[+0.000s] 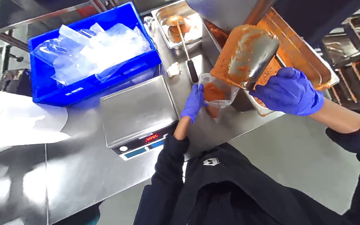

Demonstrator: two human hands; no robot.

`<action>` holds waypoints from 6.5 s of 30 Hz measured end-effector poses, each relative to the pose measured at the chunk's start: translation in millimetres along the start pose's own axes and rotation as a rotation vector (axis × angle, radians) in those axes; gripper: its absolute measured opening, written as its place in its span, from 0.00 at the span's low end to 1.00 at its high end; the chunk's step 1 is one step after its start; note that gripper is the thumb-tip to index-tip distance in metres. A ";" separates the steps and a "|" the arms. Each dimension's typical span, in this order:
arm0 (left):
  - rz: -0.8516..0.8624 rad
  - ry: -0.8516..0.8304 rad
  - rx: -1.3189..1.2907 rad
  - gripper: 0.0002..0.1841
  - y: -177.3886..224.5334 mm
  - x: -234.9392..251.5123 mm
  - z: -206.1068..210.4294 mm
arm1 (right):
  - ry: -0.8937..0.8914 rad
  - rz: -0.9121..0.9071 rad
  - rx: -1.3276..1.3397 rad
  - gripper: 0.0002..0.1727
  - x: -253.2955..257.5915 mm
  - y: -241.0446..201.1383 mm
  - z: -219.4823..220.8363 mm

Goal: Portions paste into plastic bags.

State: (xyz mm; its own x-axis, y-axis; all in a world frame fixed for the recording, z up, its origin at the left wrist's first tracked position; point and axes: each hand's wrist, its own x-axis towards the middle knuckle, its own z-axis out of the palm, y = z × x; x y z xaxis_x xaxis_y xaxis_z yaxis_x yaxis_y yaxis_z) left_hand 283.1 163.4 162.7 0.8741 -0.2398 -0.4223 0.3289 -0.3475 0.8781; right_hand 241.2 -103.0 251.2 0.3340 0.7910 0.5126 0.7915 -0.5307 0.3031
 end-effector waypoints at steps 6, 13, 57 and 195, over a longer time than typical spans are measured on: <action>0.002 0.009 -0.015 0.25 -4.1 1.0 2.2 | -0.069 -0.011 0.054 0.15 -4.0 -1.5 -0.6; -0.004 0.006 0.003 0.25 -1.4 0.6 2.1 | 0.044 0.153 0.205 0.15 -3.6 1.2 6.4; -0.075 -0.034 0.031 0.27 11.5 0.0 1.0 | 0.582 1.482 0.879 0.14 -65.5 27.6 -36.9; -0.045 0.018 0.034 0.27 -8.2 9.4 9.0 | -0.774 1.344 0.344 0.16 -84.0 86.5 6.8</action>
State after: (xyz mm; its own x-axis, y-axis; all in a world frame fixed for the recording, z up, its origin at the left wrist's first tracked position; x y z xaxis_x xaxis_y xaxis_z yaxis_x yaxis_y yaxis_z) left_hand 285.3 155.9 149.6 0.8652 -0.2064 -0.4570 0.3562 -0.3886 0.8498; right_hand 285.1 -213.3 228.9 0.9392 -0.1631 -0.3023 -0.2453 -0.9345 -0.2578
